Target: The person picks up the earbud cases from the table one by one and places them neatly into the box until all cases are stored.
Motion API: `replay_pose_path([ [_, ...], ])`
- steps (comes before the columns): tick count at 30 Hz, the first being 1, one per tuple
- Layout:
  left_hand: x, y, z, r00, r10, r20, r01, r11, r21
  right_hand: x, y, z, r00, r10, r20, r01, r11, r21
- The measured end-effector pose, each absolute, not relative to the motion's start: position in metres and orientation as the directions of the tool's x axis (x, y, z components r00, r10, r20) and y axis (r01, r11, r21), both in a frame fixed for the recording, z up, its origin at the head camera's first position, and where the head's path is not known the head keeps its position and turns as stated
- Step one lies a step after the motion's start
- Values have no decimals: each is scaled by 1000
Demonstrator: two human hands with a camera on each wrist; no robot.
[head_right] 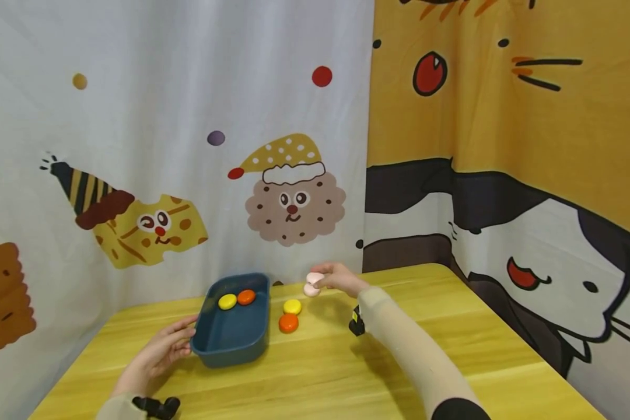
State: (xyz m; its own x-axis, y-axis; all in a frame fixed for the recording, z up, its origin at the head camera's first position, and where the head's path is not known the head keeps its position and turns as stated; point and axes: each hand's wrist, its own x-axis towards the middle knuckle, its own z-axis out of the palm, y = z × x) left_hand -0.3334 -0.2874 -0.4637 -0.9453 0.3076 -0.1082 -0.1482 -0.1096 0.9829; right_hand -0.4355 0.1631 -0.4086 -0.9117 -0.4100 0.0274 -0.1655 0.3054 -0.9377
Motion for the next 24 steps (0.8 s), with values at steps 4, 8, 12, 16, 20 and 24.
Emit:
replay_pose_path([
  [4, -334, -287, -465, -942, 320, -103, -146, -114, 983, -437, 163, -407, -919, -394, 23, -161, 322, -933],
  [8, -335, -287, -466, -941, 326, -91, -133, -108, 985, -438, 161, -404, -920, -390, 23, -160, 323, -933],
  [12, -334, -287, -465, -941, 325, -92, -131, -102, 986, -437, 159, -400, -912, -410, 34, -178, 319, -931],
  [16, -334, -287, -464, -942, 320, -101, -141, -104, 985, -437, 155, -394, -908, -417, 42, -189, 317, -929],
  [20, -332, -287, -463, -941, 324, -94, -140, -120, 983, -437, 151, -391, -909, -414, 36, -184, 323, -928],
  [24, -332, -287, -462, -943, 318, -97, -144, -128, 981, -437, 147, -388, -908, -418, 38, -188, 324, -927],
])
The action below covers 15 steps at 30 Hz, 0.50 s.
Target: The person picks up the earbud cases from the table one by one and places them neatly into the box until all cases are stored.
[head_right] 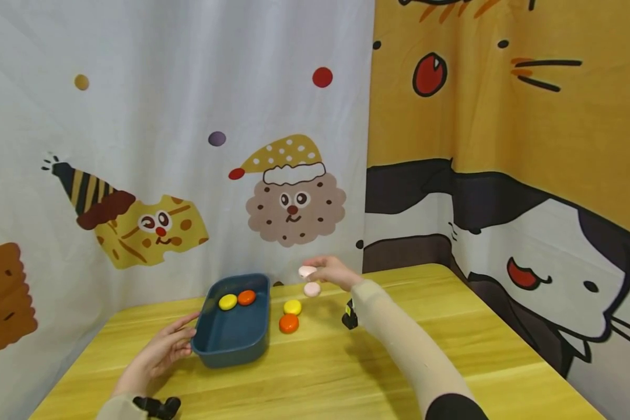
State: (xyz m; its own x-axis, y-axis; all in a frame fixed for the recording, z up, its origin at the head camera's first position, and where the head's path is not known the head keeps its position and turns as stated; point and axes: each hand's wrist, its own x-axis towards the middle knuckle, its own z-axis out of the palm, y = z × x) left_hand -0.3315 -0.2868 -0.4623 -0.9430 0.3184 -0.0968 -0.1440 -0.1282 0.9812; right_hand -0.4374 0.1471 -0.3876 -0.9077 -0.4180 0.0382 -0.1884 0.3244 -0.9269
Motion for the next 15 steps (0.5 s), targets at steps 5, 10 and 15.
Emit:
replay_pose_path([
  [5, -332, -287, -462, -945, 309, -105, -147, -117, 982, -438, 142, -382, -902, -429, 53, -204, 315, -927],
  [10, -333, -286, -461, -950, 293, -105, -143, -111, 983, -441, 137, -378, -900, -432, 59, -205, 300, -932],
  [15, -333, -286, -463, -948, 309, -84, -127, -121, 985, -442, 132, -376, -901, -432, 50, -199, 308, -930],
])
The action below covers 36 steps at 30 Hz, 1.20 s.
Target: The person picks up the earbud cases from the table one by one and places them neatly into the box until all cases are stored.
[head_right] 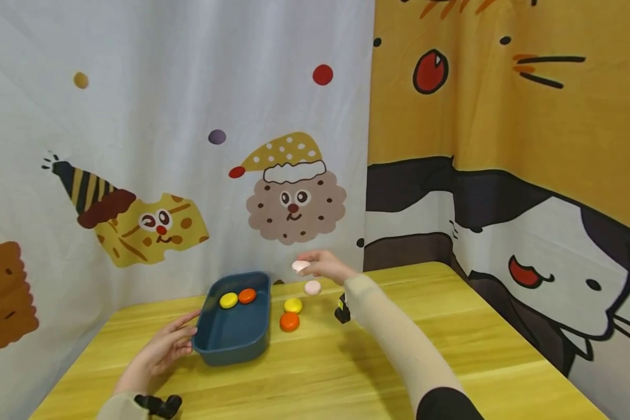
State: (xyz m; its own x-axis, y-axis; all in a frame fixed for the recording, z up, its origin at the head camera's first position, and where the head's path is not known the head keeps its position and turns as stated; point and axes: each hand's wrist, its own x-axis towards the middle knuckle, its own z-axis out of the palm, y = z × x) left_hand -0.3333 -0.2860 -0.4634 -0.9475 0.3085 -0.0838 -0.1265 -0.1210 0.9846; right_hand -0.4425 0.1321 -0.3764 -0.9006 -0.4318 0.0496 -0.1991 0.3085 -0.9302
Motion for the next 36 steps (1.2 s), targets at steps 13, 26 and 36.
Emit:
replay_pose_path([
  [13, -335, -285, -459, -943, 326, -68, -115, -126, 985, -448, 117, -366, -871, -486, 75, -246, 298, -922],
  [26, -335, -283, -465, -946, 313, -81, -117, -98, 988, -445, 105, -358, -867, -493, 76, -250, 297, -922],
  [36, -334, -287, -467, -948, 307, -87, -126, -110, 986, -447, 94, -358, -860, -502, 90, -265, 288, -920],
])
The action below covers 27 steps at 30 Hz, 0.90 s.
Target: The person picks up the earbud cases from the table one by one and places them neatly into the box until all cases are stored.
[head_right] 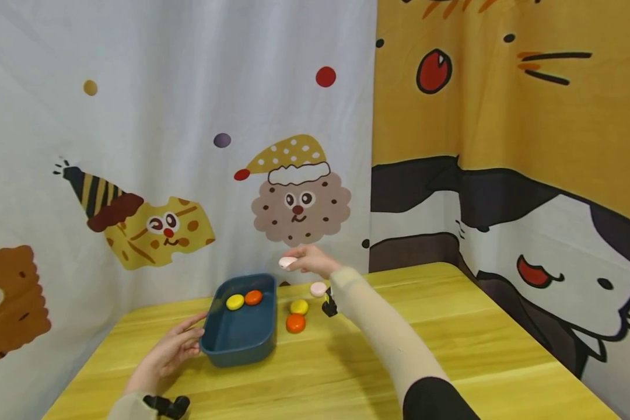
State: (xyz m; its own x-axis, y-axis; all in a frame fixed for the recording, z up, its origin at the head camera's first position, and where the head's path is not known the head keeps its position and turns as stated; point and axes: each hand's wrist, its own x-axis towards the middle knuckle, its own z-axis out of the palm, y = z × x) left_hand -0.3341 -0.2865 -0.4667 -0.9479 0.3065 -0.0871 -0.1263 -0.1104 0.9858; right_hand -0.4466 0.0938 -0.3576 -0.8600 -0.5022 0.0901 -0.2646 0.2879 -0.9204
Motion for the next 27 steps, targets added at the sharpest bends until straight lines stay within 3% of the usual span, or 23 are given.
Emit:
replay_pose_path([
  [27, -336, -285, -468, -955, 274, -110, -140, -93, 986, -448, 49, -357, -848, -526, 67, -241, 270, -932],
])
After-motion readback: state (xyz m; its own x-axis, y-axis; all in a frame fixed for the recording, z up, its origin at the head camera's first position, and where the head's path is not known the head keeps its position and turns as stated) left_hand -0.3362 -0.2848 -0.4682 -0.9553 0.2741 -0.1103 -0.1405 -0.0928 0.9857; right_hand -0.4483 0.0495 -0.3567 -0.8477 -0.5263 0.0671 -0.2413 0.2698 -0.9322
